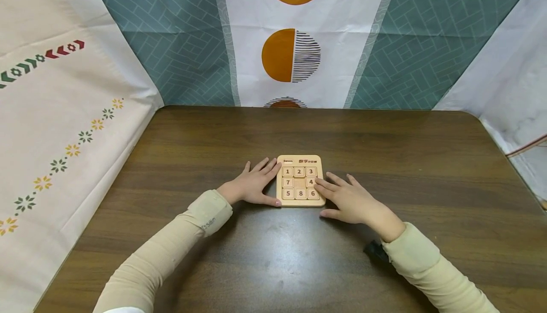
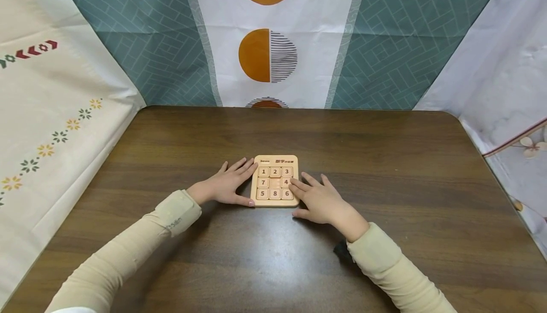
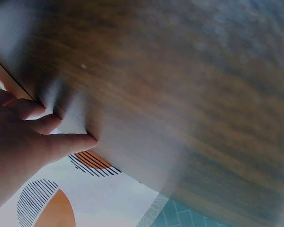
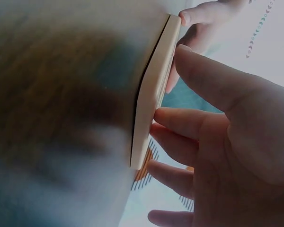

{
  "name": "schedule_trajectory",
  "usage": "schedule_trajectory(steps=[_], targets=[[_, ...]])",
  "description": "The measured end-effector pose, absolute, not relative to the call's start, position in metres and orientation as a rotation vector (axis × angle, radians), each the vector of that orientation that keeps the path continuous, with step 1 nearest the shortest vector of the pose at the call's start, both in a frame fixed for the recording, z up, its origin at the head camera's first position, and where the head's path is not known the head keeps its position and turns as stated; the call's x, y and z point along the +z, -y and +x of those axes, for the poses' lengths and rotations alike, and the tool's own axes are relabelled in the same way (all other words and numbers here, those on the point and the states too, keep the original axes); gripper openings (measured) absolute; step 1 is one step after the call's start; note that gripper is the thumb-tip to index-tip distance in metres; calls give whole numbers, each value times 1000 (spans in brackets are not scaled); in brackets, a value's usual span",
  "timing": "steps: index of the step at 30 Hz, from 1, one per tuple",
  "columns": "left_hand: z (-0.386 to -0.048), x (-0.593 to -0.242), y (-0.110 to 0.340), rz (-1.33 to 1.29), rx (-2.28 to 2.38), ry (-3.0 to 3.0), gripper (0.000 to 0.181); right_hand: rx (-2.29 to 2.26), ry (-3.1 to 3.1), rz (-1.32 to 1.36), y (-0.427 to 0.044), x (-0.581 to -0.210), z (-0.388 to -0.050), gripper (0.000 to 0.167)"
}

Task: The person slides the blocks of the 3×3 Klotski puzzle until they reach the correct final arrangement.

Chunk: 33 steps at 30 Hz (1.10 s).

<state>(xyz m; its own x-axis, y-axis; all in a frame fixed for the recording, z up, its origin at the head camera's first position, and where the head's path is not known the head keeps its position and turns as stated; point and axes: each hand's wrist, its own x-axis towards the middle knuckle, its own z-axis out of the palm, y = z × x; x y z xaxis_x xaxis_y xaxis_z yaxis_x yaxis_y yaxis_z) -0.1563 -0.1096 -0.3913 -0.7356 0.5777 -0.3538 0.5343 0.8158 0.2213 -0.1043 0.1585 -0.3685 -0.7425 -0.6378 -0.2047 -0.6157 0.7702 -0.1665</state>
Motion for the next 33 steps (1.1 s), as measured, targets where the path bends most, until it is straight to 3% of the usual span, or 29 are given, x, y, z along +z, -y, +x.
schedule_trajectory(steps=[33], targets=[[-157, -392, 109, 838, 132, -2597, 104, -101, -2709, -1059, -132, -367, -107, 68]])
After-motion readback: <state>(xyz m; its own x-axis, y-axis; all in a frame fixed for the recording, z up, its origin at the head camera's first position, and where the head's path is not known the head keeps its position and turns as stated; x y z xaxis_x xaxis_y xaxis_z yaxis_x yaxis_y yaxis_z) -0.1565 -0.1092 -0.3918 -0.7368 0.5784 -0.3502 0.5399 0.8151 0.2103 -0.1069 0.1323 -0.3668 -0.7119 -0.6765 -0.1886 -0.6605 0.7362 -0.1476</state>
